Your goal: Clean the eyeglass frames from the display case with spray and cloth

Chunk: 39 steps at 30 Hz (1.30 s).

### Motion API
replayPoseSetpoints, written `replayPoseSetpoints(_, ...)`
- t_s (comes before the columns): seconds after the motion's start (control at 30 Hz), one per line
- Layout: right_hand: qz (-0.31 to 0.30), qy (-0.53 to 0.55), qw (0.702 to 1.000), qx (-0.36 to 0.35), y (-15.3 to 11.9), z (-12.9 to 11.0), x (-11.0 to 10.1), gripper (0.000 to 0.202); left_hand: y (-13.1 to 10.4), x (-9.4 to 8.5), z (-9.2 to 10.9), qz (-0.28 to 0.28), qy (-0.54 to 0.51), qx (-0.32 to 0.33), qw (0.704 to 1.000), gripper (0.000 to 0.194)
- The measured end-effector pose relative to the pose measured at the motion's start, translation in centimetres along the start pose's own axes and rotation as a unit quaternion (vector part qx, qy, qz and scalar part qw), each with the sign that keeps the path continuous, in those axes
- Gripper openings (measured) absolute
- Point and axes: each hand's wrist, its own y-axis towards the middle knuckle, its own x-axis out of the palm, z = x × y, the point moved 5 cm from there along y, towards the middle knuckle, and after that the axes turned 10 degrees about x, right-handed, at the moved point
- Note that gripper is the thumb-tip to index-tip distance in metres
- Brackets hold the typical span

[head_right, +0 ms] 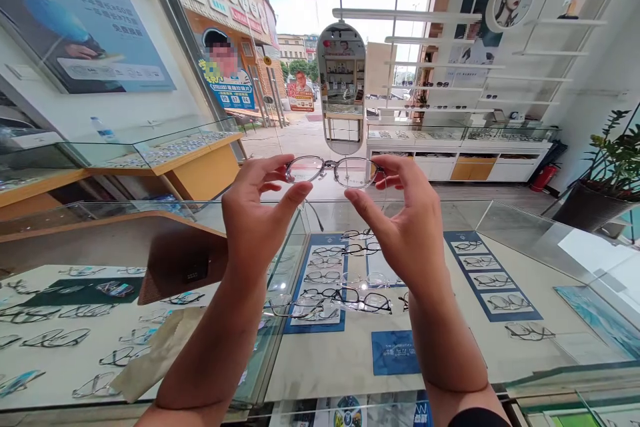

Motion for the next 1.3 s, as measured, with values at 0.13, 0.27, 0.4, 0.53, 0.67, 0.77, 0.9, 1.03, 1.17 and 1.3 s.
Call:
replayPoseSetpoints(0.13, 0.005, -0.003, 1.000, -0.001, 0.0, -0.2, 0.0, 0.038, 0.0, 0.1, -0.1, -0.004, -0.004, -0.009, 1.000, 0.049)
replayPoseSetpoints(0.27, 0.006, -0.002, 1.000, -0.001, -0.1, -0.3, 0.0, 0.039, 0.0, 0.1, -0.1, -0.008, -0.005, -0.011, 1.000, 0.048)
replayPoseSetpoints(0.4, 0.005, 0.001, 1.000, -0.001, -0.1, -0.3, 0.0, 0.039, 0.0, 0.1, -0.2, -0.012, -0.007, -0.015, 1.000, 0.048)
replayPoseSetpoints(0.53, 0.006, -0.015, 1.000, 0.001, 0.1, 0.0, -0.1, 0.041, 0.0, 0.1, 0.2, -0.009, 0.002, -0.005, 1.000, 0.046)
replayPoseSetpoints(0.67, -0.016, -0.048, 0.999, -0.003, 0.5, 0.6, 0.2, 0.041, 0.0, -0.2, 0.9, 0.023, 0.047, 0.031, 0.998, 0.044)
replayPoseSetpoints(0.77, -0.048, -0.057, 0.997, 0.004, 0.8, 1.2, 0.6, 0.042, -0.1, -0.4, 1.2, 0.043, 0.076, 0.059, 0.994, 0.046)
replayPoseSetpoints(0.9, -0.063, -0.053, 0.997, 0.008, 0.8, 1.5, 0.8, 0.043, -0.1, -0.5, 1.4, 0.051, 0.086, 0.084, 0.991, 0.047)
replayPoseSetpoints(1.03, -0.064, -0.056, 0.996, 0.007, 0.8, 1.6, 0.9, 0.044, -0.1, -0.5, 1.4, 0.051, 0.084, 0.091, 0.991, 0.045)
replayPoseSetpoints(1.17, -0.070, -0.055, 0.996, 0.009, 0.8, 1.7, 0.9, 0.044, -0.2, -0.5, 1.5, 0.055, 0.079, 0.089, 0.991, 0.046)
replayPoseSetpoints(1.3, -0.076, -0.058, 0.995, 0.011, 0.8, 1.9, 1.0, 0.044, -0.3, -0.5, 1.8, 0.060, 0.083, 0.096, 0.990, 0.047)
